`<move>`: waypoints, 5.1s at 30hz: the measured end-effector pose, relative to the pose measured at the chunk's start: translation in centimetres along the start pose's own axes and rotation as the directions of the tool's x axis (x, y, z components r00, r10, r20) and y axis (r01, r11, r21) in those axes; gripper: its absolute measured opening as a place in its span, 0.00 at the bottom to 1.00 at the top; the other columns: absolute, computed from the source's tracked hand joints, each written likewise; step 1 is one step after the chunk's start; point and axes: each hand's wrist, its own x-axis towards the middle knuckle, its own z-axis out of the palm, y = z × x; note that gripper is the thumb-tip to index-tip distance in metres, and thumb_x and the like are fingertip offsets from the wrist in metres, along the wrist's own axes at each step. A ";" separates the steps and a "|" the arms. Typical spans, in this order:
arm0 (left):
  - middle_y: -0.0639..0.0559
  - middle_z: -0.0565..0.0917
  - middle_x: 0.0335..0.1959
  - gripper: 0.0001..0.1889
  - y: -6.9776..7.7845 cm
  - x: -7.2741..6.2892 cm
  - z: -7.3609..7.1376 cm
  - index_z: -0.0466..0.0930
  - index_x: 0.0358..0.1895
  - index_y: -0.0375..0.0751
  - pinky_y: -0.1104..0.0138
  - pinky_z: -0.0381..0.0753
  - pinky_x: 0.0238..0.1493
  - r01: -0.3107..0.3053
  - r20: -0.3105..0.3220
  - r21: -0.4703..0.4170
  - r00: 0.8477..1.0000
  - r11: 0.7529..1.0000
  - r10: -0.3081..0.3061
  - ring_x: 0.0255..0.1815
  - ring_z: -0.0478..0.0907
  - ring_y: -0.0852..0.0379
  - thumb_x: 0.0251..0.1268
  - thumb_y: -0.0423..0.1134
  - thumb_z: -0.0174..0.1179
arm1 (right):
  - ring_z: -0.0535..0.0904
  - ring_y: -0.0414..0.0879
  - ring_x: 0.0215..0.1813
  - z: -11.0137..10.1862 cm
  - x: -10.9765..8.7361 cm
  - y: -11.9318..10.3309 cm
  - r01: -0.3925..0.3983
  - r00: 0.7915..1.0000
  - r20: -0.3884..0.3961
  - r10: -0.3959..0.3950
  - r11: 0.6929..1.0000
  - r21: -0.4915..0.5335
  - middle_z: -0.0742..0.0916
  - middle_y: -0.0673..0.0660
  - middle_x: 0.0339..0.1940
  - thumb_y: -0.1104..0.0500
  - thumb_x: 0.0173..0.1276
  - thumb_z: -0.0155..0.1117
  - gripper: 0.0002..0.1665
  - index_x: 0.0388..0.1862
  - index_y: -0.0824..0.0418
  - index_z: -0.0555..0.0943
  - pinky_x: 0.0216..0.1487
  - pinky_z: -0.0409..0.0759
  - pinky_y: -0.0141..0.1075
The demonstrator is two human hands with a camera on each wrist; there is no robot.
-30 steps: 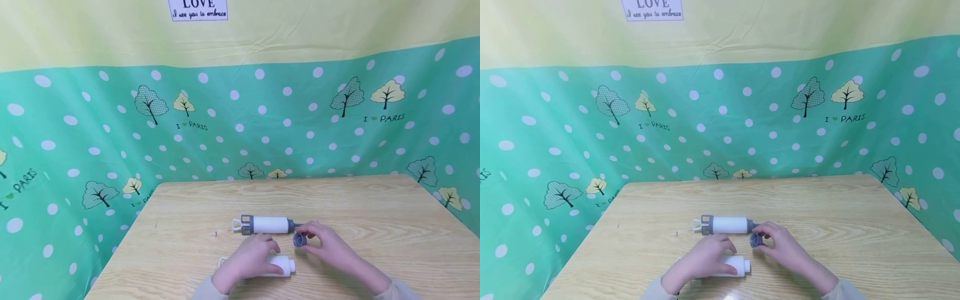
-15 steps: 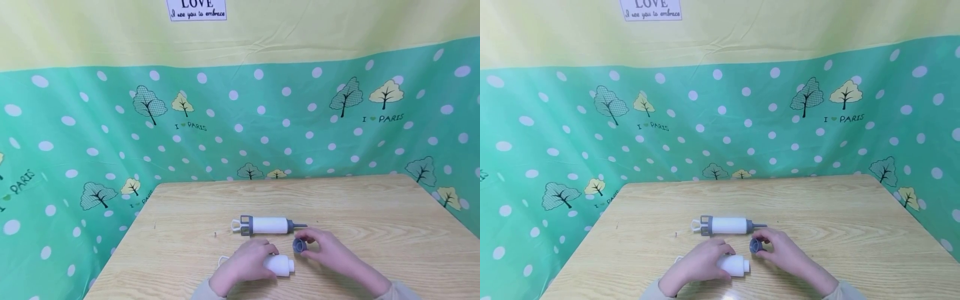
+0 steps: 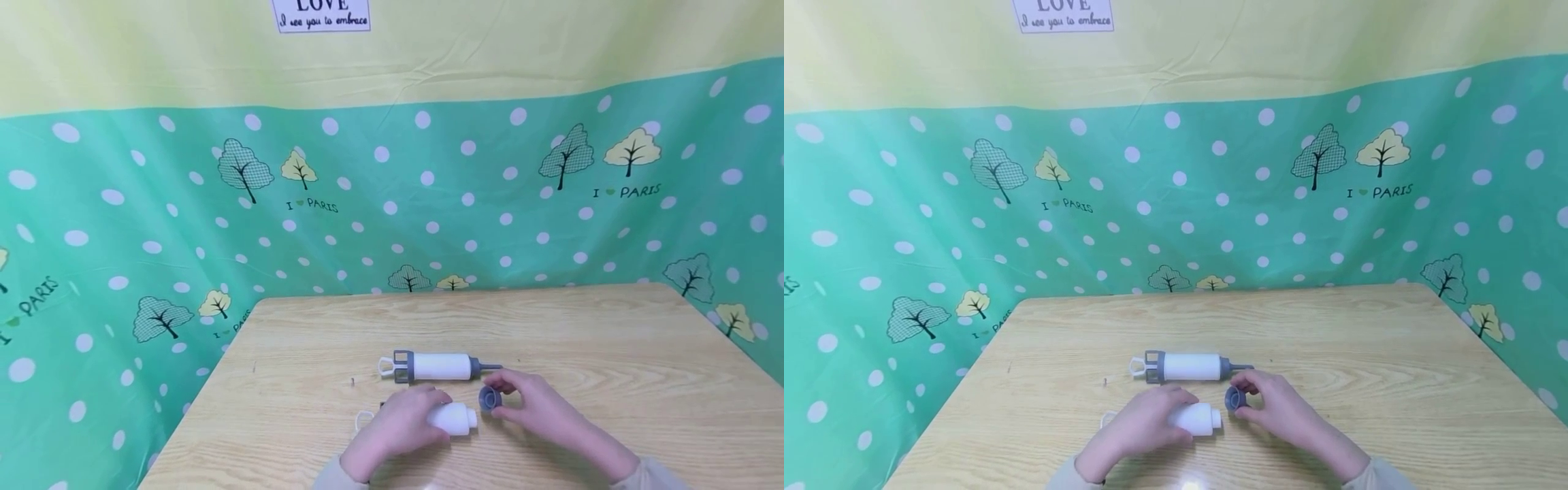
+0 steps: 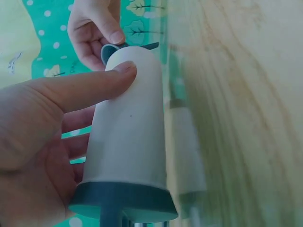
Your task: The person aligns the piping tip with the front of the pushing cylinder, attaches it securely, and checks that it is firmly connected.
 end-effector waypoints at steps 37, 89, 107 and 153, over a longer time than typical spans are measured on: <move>0.55 0.82 0.42 0.25 0.3 1.5 -2.1 0.79 0.50 0.50 0.69 0.75 0.41 0.009 -0.203 0.024 0.979 1.000 -0.004 0.39 0.77 0.61 0.42 0.47 0.70 | 0.78 0.40 0.41 0.8 1.7 -1.8 0.109 0.982 -0.161 -0.100 0.993 0.051 0.80 0.41 0.40 0.65 0.46 0.72 0.23 0.42 0.52 0.78 0.41 0.80 0.33; 0.57 0.81 0.43 0.25 -0.2 1.3 -2.0 0.79 0.50 0.52 0.69 0.75 0.42 -0.044 -0.248 0.064 0.967 0.997 0.058 0.41 0.76 0.61 0.42 0.46 0.70 | 0.80 0.37 0.39 -0.3 1.6 -0.9 0.049 0.998 0.023 -0.059 0.949 0.312 0.82 0.48 0.43 0.53 0.56 0.66 0.19 0.47 0.52 0.75 0.43 0.78 0.33; 0.57 0.81 0.43 0.26 -0.3 1.0 -1.9 0.79 0.50 0.51 0.69 0.75 0.44 -0.070 -0.290 0.100 0.952 0.993 0.096 0.42 0.77 0.60 0.42 0.46 0.70 | 0.79 0.36 0.42 -0.4 1.6 -0.9 0.065 0.994 0.069 -0.081 0.975 0.210 0.84 0.47 0.41 0.49 0.68 0.52 0.16 0.48 0.56 0.76 0.42 0.78 0.33; 0.58 0.81 0.43 0.25 -0.3 0.9 -1.8 0.79 0.50 0.51 0.68 0.75 0.45 -0.082 -0.308 0.136 0.944 0.987 0.121 0.43 0.77 0.60 0.42 0.46 0.70 | 0.79 0.35 0.38 0.4 1.7 -0.8 0.080 0.997 0.001 -0.080 0.991 0.110 0.84 0.49 0.41 0.49 0.70 0.47 0.16 0.51 0.53 0.75 0.35 0.77 0.30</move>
